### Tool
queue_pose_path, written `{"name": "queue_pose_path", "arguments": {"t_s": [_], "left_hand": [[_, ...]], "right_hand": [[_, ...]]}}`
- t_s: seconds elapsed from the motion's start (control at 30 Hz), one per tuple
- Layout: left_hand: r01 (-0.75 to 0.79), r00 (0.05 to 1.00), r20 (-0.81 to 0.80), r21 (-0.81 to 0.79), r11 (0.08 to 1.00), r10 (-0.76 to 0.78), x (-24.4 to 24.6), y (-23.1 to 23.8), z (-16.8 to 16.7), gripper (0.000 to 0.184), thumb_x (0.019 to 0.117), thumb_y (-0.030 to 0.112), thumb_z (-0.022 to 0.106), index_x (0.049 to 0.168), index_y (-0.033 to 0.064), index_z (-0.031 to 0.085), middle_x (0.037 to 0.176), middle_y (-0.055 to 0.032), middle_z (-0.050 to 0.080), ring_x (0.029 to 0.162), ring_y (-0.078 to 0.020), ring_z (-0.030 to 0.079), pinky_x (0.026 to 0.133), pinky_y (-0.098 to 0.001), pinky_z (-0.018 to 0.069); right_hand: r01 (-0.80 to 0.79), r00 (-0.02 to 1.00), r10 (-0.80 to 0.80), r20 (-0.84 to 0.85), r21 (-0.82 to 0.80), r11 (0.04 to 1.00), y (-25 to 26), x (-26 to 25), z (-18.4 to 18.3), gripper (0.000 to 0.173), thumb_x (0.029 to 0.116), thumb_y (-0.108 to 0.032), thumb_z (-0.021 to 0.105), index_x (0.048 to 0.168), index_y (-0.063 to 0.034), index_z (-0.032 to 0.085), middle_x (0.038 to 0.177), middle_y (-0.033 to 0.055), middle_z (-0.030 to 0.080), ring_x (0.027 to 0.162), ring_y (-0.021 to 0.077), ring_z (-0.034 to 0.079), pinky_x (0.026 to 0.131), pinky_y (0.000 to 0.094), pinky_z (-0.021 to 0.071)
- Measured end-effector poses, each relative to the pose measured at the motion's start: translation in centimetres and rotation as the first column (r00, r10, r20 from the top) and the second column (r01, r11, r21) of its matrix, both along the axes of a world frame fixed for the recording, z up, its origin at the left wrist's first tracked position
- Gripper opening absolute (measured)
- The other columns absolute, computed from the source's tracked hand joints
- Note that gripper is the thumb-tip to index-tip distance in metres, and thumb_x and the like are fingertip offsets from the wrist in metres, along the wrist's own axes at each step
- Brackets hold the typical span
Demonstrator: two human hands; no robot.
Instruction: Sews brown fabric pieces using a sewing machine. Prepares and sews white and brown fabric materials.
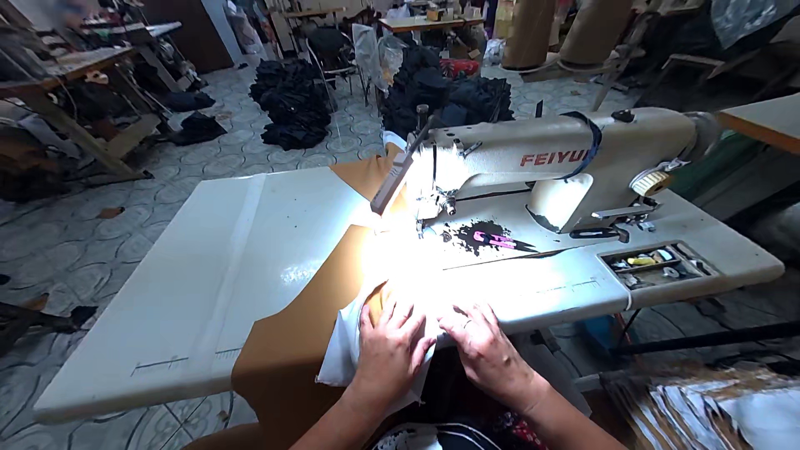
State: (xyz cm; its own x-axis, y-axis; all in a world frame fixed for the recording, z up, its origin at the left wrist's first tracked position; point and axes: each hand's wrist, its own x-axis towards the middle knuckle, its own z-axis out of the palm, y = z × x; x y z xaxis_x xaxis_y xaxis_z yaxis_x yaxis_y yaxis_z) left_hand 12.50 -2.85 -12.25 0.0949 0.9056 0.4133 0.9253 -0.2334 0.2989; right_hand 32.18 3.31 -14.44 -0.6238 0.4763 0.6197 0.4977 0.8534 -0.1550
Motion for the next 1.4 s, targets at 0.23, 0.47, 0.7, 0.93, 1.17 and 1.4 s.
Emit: {"name": "queue_pose_path", "arguments": {"t_s": [0.23, 0.47, 0.7, 0.93, 1.17, 1.4], "left_hand": [[0.024, 1.000, 0.017, 0.003, 1.000, -0.024, -0.2, 0.8, -0.3, 0.042, 0.1001, 0.044, 0.051, 0.119, 0.0174, 0.078, 0.131, -0.0081, 0.071, 0.127, -0.0378, 0.063, 0.101, -0.0784, 0.0362], [0.005, 1.000, -0.009, -0.071, 0.997, -0.006, -0.2, 3.0, 0.7, 0.041, 0.0982, 0.042, 0.058, 0.125, 0.0160, 0.075, 0.137, -0.0104, 0.067, 0.131, -0.0411, 0.059, 0.104, -0.0766, 0.0328], [-0.047, 0.999, -0.013, 0.061, 0.997, 0.048, 1.8, 1.5, -1.0, 0.052, 0.0947, 0.050, 0.054, 0.127, 0.0142, 0.073, 0.135, -0.0074, 0.069, 0.126, -0.0373, 0.064, 0.096, -0.0786, 0.0385], [-0.033, 0.997, 0.061, -0.129, 0.991, 0.041, 0.9, 3.9, 0.7, 0.039, 0.0963, 0.027, 0.053, 0.127, 0.0145, 0.073, 0.137, -0.0086, 0.067, 0.129, -0.0384, 0.061, 0.097, -0.0764, 0.0390], [-0.011, 0.999, 0.027, -0.438, 0.899, 0.026, -0.9, 8.9, 3.2, 0.041, 0.1029, 0.017, 0.047, 0.139, 0.0146, 0.065, 0.146, -0.0093, 0.059, 0.136, -0.0329, 0.053, 0.110, -0.0587, 0.0385], [-0.030, 1.000, -0.011, -0.387, 0.922, 0.028, -2.2, 12.4, 3.3, 0.038, 0.1041, 0.015, 0.048, 0.137, 0.0175, 0.067, 0.141, -0.0102, 0.062, 0.133, -0.0352, 0.054, 0.107, -0.0623, 0.0386]], "right_hand": [[-0.003, 1.000, 0.001, 0.027, 0.047, 0.999, 1.1, 0.0, 0.3, 0.029, 0.0869, -0.005, 0.057, 0.106, -0.0136, 0.078, 0.102, 0.0026, 0.077, 0.109, 0.0283, 0.069, 0.095, 0.0485, 0.0523], [-0.001, 0.997, -0.002, 0.077, 0.042, 0.999, 3.3, -0.6, 0.8, 0.026, 0.0872, -0.007, 0.060, 0.105, -0.0093, 0.078, 0.105, 0.0073, 0.077, 0.109, 0.0304, 0.070, 0.093, 0.0522, 0.0537], [-0.023, 0.996, 0.019, 0.089, 0.050, 0.998, 3.5, -0.3, 0.9, 0.028, 0.0856, -0.007, 0.061, 0.108, -0.0103, 0.077, 0.110, 0.0065, 0.076, 0.111, 0.0292, 0.070, 0.092, 0.0518, 0.0544], [-0.052, 0.995, 0.047, 0.089, 0.053, 0.997, 6.2, -1.0, 0.9, 0.025, 0.0883, -0.010, 0.061, 0.105, -0.0094, 0.079, 0.109, 0.0068, 0.077, 0.108, 0.0296, 0.071, 0.092, 0.0528, 0.0551], [-0.061, 0.980, 0.091, 0.179, -0.169, 0.984, 10.2, -2.9, 2.6, 0.027, 0.0963, -0.013, 0.056, 0.114, -0.0079, 0.075, 0.118, 0.0103, 0.073, 0.121, 0.0306, 0.063, 0.108, 0.0536, 0.0437], [0.017, 0.970, 0.049, 0.239, -0.267, 0.963, 12.6, -4.9, 3.4, 0.027, 0.0976, -0.007, 0.054, 0.118, -0.0055, 0.073, 0.122, 0.0117, 0.071, 0.125, 0.0313, 0.062, 0.114, 0.0552, 0.0384]]}}
